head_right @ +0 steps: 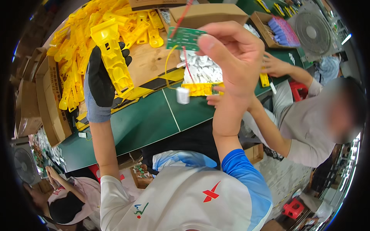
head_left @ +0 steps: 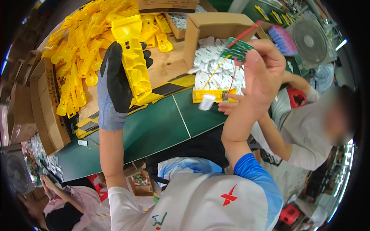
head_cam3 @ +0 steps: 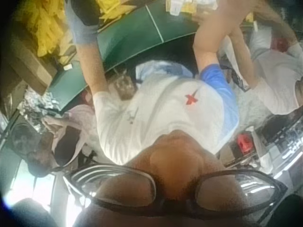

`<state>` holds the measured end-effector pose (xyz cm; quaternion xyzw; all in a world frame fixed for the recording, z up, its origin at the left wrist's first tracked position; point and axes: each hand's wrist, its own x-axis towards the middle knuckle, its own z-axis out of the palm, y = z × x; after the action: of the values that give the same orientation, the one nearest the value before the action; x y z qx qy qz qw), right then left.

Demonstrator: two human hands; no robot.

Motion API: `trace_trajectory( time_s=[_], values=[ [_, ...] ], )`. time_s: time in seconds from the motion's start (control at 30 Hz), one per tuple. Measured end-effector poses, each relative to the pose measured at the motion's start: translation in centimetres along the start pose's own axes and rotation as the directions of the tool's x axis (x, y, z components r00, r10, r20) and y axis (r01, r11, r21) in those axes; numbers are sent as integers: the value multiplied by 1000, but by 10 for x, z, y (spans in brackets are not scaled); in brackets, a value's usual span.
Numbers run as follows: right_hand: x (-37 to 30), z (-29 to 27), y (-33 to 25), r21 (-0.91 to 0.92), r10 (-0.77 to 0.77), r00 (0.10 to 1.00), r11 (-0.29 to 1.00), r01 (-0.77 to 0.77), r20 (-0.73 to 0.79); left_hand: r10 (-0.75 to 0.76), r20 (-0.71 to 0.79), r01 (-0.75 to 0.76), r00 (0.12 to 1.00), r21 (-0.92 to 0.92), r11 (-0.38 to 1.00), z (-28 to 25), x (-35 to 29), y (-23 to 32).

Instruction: The recorder is assembling electronic components and wiring into yellow plastic housings at a factory workstation.

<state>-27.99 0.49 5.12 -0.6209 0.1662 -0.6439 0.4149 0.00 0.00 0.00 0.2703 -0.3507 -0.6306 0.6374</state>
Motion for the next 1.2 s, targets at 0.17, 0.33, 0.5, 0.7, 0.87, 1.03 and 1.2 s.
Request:
trace_trajectory(
  time_s=[0.17, 0.33, 0.5, 0.7, 0.87, 1.03, 1.2],
  values=[
    [-25, 35, 9, -84, 128, 989, 987, -134, -69, -87, 32, 87, 996, 1, 996, 7, -3, -9],
    [-18, 75, 4, -245, 29, 988, 969, 9, 152, 49, 259, -212, 965, 650, 729, -42, -16, -30],
    [15, 101, 27, -231, -96, 989, 966, 120, 114, 206, 135, -246, 969, 537, 807, 5, -21, -10],
    [39, 121, 38, -228, -10, 989, 973, 45, 150, 160, -212, -84, 964, 331, 940, -36, -42, 8],
    [40, 97, 58, -268, 230, 967, 943, -196, 105, 97, -158, -92, 983, 36, 995, 18, -13, 13],
    [46, 106, 65, -98, 286, 946, 957, -273, 155, 126, -11, -123, 992, 119, 985, 17, -22, 34],
    [57, 97, 74, -53, 311, 922, 950, -307, 229, 106, -22, -100, 994, 184, 978, 9, -10, 36]
  ],
)
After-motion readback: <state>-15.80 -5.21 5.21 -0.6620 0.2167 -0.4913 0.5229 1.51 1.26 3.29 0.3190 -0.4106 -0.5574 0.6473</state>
